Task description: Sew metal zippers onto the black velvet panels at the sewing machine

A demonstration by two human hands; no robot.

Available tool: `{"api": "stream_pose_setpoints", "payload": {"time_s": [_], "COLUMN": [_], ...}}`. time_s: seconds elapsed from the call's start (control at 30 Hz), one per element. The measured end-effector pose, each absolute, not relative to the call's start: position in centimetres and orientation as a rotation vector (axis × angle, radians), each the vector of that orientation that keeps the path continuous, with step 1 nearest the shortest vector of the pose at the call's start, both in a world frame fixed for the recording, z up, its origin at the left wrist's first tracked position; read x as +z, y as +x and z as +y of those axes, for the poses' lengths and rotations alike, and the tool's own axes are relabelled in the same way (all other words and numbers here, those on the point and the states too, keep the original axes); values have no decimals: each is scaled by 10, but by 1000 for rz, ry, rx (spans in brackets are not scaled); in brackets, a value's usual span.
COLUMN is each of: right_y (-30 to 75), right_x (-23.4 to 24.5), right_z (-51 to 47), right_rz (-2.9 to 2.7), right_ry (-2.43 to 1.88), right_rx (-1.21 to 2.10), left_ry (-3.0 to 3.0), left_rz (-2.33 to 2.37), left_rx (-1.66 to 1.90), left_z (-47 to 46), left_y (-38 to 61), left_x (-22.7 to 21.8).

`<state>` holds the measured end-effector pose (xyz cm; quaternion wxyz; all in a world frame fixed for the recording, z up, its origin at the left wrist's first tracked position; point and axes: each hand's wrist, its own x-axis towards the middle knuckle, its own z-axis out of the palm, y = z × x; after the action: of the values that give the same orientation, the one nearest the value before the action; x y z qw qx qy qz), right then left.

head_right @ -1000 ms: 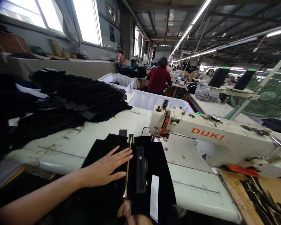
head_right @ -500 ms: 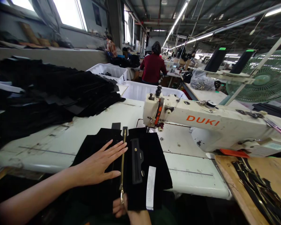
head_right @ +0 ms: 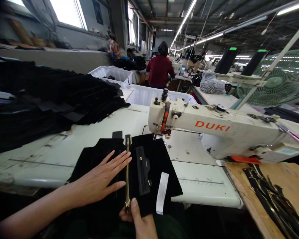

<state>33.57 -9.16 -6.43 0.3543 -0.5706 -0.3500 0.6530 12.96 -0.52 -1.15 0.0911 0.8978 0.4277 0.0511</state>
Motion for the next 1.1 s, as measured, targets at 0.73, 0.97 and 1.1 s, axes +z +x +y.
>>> {"api": "stream_pose_setpoints", "payload": {"time_s": [0.73, 0.97, 1.1], "right_y": [337, 357, 367], "right_x": [-77, -39, -11], "right_z": [-94, -66, -37], "right_rz": [-828, -1341, -1494], "right_ry": [-1293, -1361, -1221], "right_rx": [1662, 1304, 1372], "left_ry": [2708, 2732, 2699], "left_rz": [1303, 1536, 1828], "left_rx": [117, 78, -43], "left_z": [-7, -18, -24], "left_y": [134, 144, 142], "left_x": [-15, -3, 3]}}
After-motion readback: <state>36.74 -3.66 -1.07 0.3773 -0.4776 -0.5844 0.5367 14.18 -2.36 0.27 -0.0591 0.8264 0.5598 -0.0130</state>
